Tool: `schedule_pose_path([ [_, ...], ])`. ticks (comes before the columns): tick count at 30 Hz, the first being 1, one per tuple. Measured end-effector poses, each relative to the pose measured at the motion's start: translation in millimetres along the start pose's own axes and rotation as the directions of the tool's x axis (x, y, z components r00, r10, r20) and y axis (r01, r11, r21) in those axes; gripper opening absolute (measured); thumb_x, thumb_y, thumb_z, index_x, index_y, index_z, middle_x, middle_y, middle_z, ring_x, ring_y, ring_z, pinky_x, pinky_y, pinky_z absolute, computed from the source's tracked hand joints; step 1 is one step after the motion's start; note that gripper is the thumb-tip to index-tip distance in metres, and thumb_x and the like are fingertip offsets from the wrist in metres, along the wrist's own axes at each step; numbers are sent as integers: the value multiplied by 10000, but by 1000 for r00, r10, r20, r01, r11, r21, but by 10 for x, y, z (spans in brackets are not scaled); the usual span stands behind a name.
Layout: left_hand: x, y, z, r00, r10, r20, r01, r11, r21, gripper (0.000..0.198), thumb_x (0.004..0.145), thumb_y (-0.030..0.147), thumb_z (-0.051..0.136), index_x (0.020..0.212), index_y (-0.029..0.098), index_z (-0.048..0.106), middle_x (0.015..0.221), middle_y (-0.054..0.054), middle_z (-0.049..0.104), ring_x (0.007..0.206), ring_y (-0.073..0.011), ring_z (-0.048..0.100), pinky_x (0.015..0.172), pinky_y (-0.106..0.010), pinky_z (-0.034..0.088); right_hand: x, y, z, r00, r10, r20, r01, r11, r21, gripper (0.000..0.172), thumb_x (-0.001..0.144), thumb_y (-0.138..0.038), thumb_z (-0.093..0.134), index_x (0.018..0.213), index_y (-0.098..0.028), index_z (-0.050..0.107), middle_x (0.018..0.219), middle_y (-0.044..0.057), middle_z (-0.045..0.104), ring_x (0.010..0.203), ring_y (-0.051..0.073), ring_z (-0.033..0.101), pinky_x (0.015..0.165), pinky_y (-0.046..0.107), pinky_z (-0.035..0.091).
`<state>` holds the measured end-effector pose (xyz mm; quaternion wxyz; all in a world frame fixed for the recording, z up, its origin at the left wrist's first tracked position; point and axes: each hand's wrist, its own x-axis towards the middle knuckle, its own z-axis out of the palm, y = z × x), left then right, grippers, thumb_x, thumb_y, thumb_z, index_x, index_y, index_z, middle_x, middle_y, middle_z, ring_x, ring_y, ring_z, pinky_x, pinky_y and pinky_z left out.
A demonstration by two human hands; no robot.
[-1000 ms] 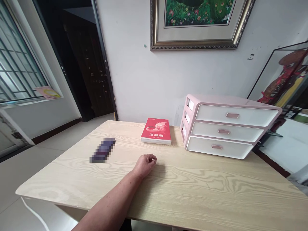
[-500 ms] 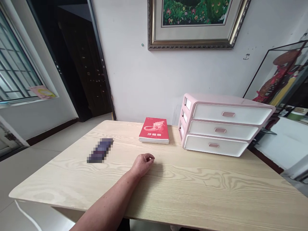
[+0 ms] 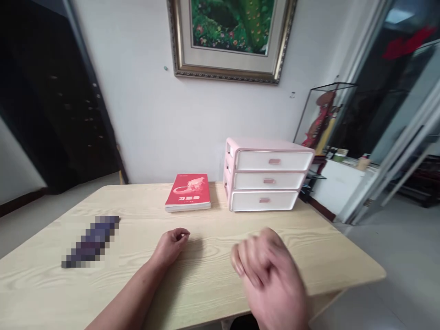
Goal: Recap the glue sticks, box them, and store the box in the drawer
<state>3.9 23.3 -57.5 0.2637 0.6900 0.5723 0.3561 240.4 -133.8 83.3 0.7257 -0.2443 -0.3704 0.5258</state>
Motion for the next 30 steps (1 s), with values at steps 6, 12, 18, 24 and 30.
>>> schedule_pose_path([
  [6, 19, -8, -48, 999, -13, 40, 10, 997, 73, 348, 829, 401, 486, 926, 182, 738, 663, -8, 693, 629, -179, 632, 591, -241, 405, 951, 557, -667, 901, 139, -412, -142, 990, 23, 271, 741, -333, 772, 879, -214, 571, 690, -34, 577, 566, 114, 539, 472, 206, 418],
  [12, 27, 13, -52, 999, -47, 23, 46, 997, 70, 393, 803, 459, 477, 910, 187, 740, 545, 14, 621, 579, -191, 618, 529, -245, 388, 1554, 853, -1346, 767, 166, -620, -211, 978, 1, 202, 853, -350, 665, 882, -209, 523, 764, 11, 638, 662, 163, 645, 606, 290, 559],
  [18, 66, 10, -46, 997, -71, 16, 70, 997, 25, 415, 772, 495, 500, 908, 185, 740, 517, 14, 612, 570, -203, 622, 523, -248, 413, 1998, 953, -1614, 704, 194, -683, -250, 968, 17, 250, 886, -423, 629, 839, -208, 509, 717, 17, 599, 613, 154, 629, 595, 288, 579],
  [24, 135, -45, -33, 996, -83, 43, 79, 993, 85, 406, 807, 491, 478, 938, 201, 730, 633, 5, 690, 646, -212, 668, 612, -258, 460, 2283, 994, -1727, 699, 192, -689, -259, 966, 7, 324, 847, -504, 657, 811, -207, 532, 650, 0, 575, 572, 142, 608, 579, 281, 574],
  [30, 176, -100, -26, 998, -63, 28, 61, 994, 94, 386, 802, 495, 483, 908, 219, 732, 728, 8, 735, 687, -216, 687, 641, -258, 483, 2371, 958, -1723, 707, 166, -688, -248, 969, -22, 329, 825, -449, 679, 699, -195, 511, 563, -30, 532, 500, 112, 564, 528, 228, 527],
])
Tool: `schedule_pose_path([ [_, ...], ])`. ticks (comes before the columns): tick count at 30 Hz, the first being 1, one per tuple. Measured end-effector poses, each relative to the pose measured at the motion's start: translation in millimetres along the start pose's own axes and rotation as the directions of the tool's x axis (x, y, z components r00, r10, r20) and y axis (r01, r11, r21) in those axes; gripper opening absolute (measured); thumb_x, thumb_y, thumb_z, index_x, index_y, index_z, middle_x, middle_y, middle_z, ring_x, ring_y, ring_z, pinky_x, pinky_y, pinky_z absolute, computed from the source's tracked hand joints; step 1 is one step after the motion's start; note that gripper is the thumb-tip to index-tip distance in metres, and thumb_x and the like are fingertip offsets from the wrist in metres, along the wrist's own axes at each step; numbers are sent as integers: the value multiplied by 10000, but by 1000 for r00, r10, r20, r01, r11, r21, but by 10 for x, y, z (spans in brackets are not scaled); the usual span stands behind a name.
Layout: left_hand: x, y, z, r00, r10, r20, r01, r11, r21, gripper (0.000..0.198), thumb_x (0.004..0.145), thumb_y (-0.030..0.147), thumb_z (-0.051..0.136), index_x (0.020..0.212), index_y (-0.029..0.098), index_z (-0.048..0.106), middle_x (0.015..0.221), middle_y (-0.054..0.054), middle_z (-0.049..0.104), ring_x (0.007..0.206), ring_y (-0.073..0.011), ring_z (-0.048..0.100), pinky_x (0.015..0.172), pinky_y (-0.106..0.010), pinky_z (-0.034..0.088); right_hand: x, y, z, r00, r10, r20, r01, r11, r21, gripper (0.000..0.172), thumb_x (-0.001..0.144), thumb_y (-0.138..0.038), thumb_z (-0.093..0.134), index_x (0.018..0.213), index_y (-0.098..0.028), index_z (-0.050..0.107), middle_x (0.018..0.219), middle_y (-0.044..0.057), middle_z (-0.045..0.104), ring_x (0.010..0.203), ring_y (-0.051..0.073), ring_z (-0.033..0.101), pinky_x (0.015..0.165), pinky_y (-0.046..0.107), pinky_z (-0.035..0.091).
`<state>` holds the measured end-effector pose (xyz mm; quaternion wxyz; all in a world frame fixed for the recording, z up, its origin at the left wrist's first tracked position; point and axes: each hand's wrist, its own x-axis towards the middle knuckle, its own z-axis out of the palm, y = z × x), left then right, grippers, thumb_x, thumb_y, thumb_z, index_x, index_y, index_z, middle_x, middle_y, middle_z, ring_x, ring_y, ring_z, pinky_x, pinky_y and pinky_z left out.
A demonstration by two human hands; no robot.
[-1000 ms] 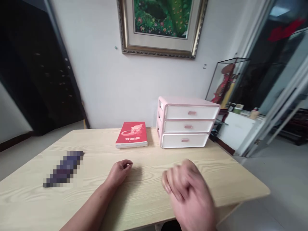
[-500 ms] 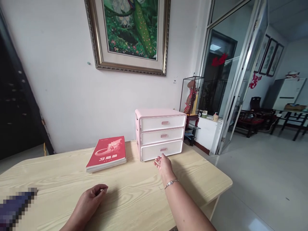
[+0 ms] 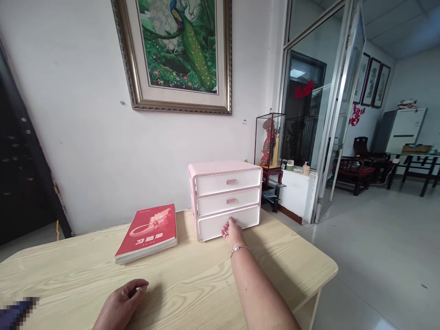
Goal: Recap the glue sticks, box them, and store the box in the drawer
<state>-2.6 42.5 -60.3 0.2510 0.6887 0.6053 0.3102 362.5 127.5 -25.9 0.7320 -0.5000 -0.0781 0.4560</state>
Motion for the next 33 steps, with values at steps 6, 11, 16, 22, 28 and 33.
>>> schedule_pose_path([
  [6, -21, 21, -23, 1000, -13, -20, 13, 999, -29, 395, 777, 508, 503, 895, 211, 734, 693, 0, 732, 690, -228, 697, 640, -263, 500, -114, 25, -116, 998, -54, 17, 54, 999, 7, 260, 801, -359, 664, 672, -182, 526, 565, -29, 554, 491, 97, 561, 489, 193, 489],
  [11, -37, 40, -26, 999, 0, -44, 0, 1000, -12, 404, 761, 533, 514, 875, 216, 736, 654, 10, 712, 645, -217, 688, 598, -250, 500, -293, 48, -371, 997, -71, 4, 71, 997, -6, 229, 783, -351, 642, 676, -184, 526, 542, -42, 543, 464, 96, 554, 426, 181, 443],
  [16, -53, 12, 12, 996, 27, -83, -28, 1000, -6, 395, 759, 542, 540, 894, 229, 740, 664, 11, 717, 665, -212, 690, 589, -229, 496, -537, 49, -707, 996, -92, -13, 91, 995, -32, 231, 753, -381, 659, 706, -176, 562, 556, -30, 571, 462, 108, 561, 389, 185, 413],
  [22, -14, 758, 34, 978, 157, -134, -164, 985, -44, 426, 795, 560, 532, 956, 215, 724, 782, -12, 744, 688, -197, 665, 608, -230, 490, -736, 53, -900, 987, -160, -4, 159, 984, -82, 268, 743, -433, 642, 728, -174, 575, 515, -49, 533, 413, 93, 505, 373, 180, 358],
  [28, 446, 2033, 226, 931, 361, 62, -364, 930, 53, 369, 852, 466, 489, 983, 219, 730, 870, -33, 749, 783, -210, 688, 657, -254, 492, -723, 101, -913, 962, -273, 29, 275, 954, -118, 288, 768, -465, 617, 757, -181, 572, 504, -55, 497, 411, 104, 487, 367, 192, 331],
  [33, 958, 2390, 734, 856, 421, 299, -502, 814, 290, 439, 820, 405, 543, 1190, 218, 686, 1086, -82, 737, 964, -241, 692, 806, -273, 493, -685, 154, -932, 958, -286, 35, 288, 947, -142, 297, 800, -488, 579, 788, -193, 562, 489, -72, 466, 389, 109, 466, 357, 201, 308],
])
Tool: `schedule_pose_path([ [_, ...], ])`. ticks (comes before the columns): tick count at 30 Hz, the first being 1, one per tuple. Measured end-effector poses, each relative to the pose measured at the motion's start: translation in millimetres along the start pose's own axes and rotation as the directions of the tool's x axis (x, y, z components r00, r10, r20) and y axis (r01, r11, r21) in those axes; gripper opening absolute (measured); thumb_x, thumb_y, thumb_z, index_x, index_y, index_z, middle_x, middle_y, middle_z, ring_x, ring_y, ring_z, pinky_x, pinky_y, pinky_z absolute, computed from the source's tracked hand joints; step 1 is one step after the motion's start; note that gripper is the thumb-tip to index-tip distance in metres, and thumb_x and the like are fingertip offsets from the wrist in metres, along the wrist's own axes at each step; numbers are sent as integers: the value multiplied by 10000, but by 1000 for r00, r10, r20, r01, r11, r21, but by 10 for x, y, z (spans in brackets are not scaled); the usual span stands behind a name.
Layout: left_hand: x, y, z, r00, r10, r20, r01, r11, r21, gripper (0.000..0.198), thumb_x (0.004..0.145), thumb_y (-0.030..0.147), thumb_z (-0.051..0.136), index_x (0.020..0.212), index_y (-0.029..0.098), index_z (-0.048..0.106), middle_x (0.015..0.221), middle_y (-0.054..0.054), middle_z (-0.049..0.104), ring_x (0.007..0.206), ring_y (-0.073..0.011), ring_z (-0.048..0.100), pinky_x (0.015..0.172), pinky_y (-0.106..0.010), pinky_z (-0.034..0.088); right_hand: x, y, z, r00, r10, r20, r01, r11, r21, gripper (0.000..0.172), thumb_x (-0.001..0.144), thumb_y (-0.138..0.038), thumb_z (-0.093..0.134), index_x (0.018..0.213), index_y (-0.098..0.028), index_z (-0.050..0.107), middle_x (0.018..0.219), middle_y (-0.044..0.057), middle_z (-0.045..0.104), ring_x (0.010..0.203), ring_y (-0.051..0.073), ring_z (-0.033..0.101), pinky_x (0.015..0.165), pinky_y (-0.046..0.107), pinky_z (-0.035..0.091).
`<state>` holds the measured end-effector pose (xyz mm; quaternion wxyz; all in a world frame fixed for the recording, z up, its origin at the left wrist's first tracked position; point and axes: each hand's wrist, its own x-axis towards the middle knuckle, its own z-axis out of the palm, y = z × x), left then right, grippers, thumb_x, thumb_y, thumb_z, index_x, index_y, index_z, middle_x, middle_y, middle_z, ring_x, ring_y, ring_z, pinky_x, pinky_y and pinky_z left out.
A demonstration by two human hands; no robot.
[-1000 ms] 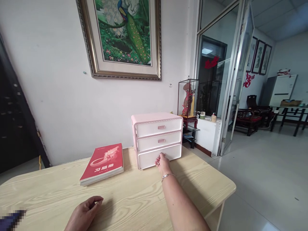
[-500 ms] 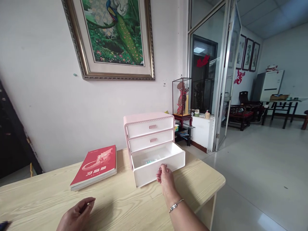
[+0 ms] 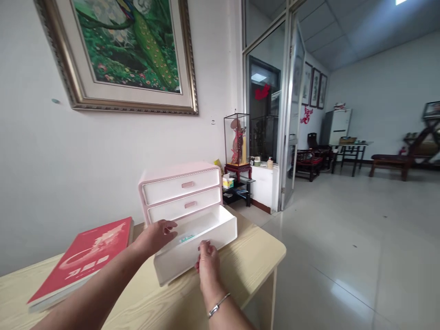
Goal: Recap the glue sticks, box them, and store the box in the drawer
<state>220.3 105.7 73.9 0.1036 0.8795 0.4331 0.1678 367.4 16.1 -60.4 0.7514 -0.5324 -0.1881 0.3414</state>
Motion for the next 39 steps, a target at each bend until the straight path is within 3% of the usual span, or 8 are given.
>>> schedule_pose_path([
  [4, 348, -72, 345, 990, 77, 116, -83, 995, 53, 613, 685, 326, 678, 1285, 202, 638, 1249, -125, 682, 1138, -318, 633, 956, -356, 467, 44, 54, 22, 1000, -14, -12, 14, 1000, 12, 280, 830, -475, 554, 808, -196, 566, 514, -73, 470, 399, 109, 460, 370, 208, 327],
  [9, 578, -191, 683, 955, 99, 278, -120, 991, 61, 670, 659, 184, 622, 1328, 160, 603, 1327, -152, 634, 1216, -321, 598, 1025, -381, 442, 64, 84, 28, 999, -15, -33, 16, 1000, 10, 235, 836, -428, 544, 800, -196, 565, 510, -66, 477, 410, 123, 467, 388, 226, 340],
  [15, 639, -181, 791, 942, 75, 327, -91, 995, 32, 671, 707, 178, 584, 1377, 196, 541, 1359, -108, 617, 1222, -284, 603, 1017, -371, 457, 56, 106, 7, 1000, -22, -19, 22, 1000, 15, 257, 826, -442, 562, 830, -185, 572, 532, -61, 477, 433, 123, 474, 401, 223, 345],
  [21, 483, -55, 491, 984, 48, 169, -45, 999, -18, 799, 650, 295, 724, 1399, 142, 491, 1254, -180, 660, 1130, -365, 633, 962, -413, 475, 46, 59, 4, 1000, -21, -12, 21, 999, -30, 282, 840, -463, 541, 833, -183, 568, 507, -71, 450, 410, 120, 471, 375, 210, 331],
  [25, 351, 17, 197, 991, 7, 136, 9, 993, -117, 789, 632, 349, 744, 1364, 162, 516, 1066, -119, 718, 980, -342, 675, 884, -399, 502, 23, -3, 6, 1000, -13, -5, 13, 999, -41, 267, 830, -452, 539, 833, -185, 555, 509, -71, 467, 398, 121, 485, 353, 203, 332],
  [29, 116, 13, -112, 995, 3, 98, 21, 972, -234, 760, 655, 355, 725, 1349, 133, 508, 1067, -104, 694, 959, -299, 669, 853, -365, 514, 7, -28, 5, 1000, -20, 2, 20, 1000, -18, 331, 796, -509, 590, 833, -184, 541, 501, -72, 489, 399, 121, 495, 353, 203, 361],
  [35, -776, -276, -585, 996, 94, 4, -81, 881, -467, 763, 648, 388, 777, 1335, 210, 499, 1099, -66, 659, 984, -259, 638, 839, -349, 516, 13, -5, -4, 999, -11, 52, 7, 998, 69, 497, 723, -639, 670, 846, -178, 529, 562, -44, 568, 467, 131, 566, 393, 210, 428],
  [39, -1502, -702, -632, 1000, -2, 24, 12, 898, -439, 673, 717, 421, 720, 1329, 256, 494, 1076, -32, 644, 989, -241, 626, 819, -326, 525, 93, -2, 55, 997, 28, 79, -34, 996, 86, 524, 694, -638, 712, 880, -181, 537, 625, -18, 620, 555, 151, 626, 445, 219, 483],
])
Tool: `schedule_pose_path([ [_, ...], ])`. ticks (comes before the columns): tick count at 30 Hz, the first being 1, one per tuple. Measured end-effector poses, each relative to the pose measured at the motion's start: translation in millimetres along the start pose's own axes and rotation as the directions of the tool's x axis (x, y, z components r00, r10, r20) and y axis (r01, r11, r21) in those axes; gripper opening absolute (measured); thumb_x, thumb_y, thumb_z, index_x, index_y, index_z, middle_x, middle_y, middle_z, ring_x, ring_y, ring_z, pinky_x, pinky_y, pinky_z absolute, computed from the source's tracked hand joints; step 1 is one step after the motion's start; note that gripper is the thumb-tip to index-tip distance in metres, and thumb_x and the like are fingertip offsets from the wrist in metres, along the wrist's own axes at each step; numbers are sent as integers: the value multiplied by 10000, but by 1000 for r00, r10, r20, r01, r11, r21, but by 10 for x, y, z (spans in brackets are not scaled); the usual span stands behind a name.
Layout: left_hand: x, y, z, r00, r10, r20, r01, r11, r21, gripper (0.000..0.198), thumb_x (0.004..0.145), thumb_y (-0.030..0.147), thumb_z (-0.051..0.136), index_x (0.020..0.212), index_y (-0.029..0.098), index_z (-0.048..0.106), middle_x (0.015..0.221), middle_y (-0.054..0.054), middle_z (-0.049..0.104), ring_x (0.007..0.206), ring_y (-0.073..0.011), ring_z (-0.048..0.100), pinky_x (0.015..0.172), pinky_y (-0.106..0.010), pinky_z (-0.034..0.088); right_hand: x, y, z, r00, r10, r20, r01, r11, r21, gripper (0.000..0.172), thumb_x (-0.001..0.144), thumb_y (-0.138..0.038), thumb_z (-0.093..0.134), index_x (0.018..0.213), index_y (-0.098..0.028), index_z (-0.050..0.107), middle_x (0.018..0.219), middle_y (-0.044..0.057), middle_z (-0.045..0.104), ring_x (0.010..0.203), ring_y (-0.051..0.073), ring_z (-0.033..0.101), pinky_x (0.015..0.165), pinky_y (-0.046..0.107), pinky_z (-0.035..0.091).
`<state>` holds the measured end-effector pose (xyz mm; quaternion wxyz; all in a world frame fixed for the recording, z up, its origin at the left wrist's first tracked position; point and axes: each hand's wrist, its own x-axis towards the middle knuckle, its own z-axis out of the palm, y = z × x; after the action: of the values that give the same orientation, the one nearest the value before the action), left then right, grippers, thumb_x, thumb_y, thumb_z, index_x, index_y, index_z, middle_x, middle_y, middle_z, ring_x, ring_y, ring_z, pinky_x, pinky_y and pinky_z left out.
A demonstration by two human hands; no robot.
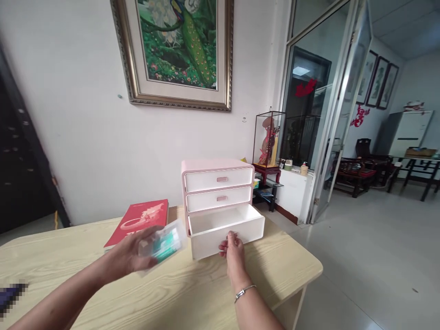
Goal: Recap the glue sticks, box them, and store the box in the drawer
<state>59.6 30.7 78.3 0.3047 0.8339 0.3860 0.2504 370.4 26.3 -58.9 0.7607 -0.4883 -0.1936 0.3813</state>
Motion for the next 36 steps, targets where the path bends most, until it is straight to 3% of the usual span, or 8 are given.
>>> schedule_pose_path([
  [8, -940, -879, -18, 963, -257, -79, 259, 966, 21, 738, 658, 268, 662, 1371, 207, 479, 1142, -62, 656, 1014, -250, 621, 893, -351, 505, 327, -57, 379, 995, 101, 13, -101, 995, -5, 407, 773, -542, 718, 778, -166, 562, 630, 5, 630, 553, 137, 628, 527, 239, 534],
  [11, -1086, -955, -38, 954, -282, -96, 287, 957, 43, 758, 637, 260, 659, 1373, 198, 490, 1205, -86, 656, 1090, -281, 606, 935, -362, 494, 401, -72, 544, 996, 83, 16, -83, 996, -29, 344, 874, -484, 654, 821, -151, 586, 691, 12, 633, 587, 130, 623, 568, 250, 541],
  [16, -1108, -929, -23, 965, -227, -130, 250, 946, 207, 777, 609, 233, 662, 1371, 179, 516, 1281, -135, 617, 1144, -302, 596, 985, -375, 470, 332, -25, 794, 998, 41, 48, -37, 996, -85, 269, 968, -345, 582, 1167, -165, 604, 1130, 78, 629, 911, 186, 641, 783, 365, 565],
  [22, -886, -1022, 99, 977, -140, -163, 184, 938, 295, 774, 605, 275, 727, 1352, 188, 546, 1285, -143, 599, 1163, -300, 579, 1000, -372, 469, -44, 139, 1052, 990, 58, 130, -29, 976, -216, 274, 975, -340, 570, 1193, -176, 596, 1179, 87, 610, 955, 194, 632, 812, 379, 562],
  [25, -781, -1136, 157, 973, -94, -210, 159, 934, 320, 691, 675, 348, 734, 1329, 192, 572, 1341, -156, 564, 1225, -323, 537, 1049, -420, 436, -380, 262, 1184, 974, 101, 202, -33, 949, -314, 181, 930, -278, 639, 1039, -134, 635, 903, 32, 660, 692, 130, 628, 592, 252, 540],
  [27, -772, -1223, 186, 971, -51, -232, 133, 926, 353, 675, 700, 355, 735, 1337, 209, 568, 1406, -157, 514, 1282, -334, 489, 1083, -447, 405, -659, 378, 1256, 954, 129, 270, -21, 928, -371, 96, 840, -200, 710, 876, -136, 649, 661, -15, 630, 513, 111, 569, 415, 183, 418],
  [30, -842, -1329, 204, 977, -3, -215, 88, 918, 386, 744, 707, 374, 760, 1398, 267, 504, 1508, -128, 411, 1367, -339, 395, 1120, -477, 365, -1072, 560, 1306, 890, 217, 401, 8, 872, -489, 136, 774, -222, 732, 765, -165, 608, 523, -45, 593, 410, 103, 532, 327, 153, 316],
  [36, -919, -1386, 210, 984, 10, -179, 61, 922, 384, 760, 795, 462, 705, 1466, 251, 419, 1540, -147, 346, 1389, -337, 354, 1126, -477, 361, -1485, 641, 1274, 777, 547, 311, -305, 759, -576, 237, 860, -395, 648, 833, -181, 548, 563, -5, 626, 396, 125, 579, 323, 167, 395],
])
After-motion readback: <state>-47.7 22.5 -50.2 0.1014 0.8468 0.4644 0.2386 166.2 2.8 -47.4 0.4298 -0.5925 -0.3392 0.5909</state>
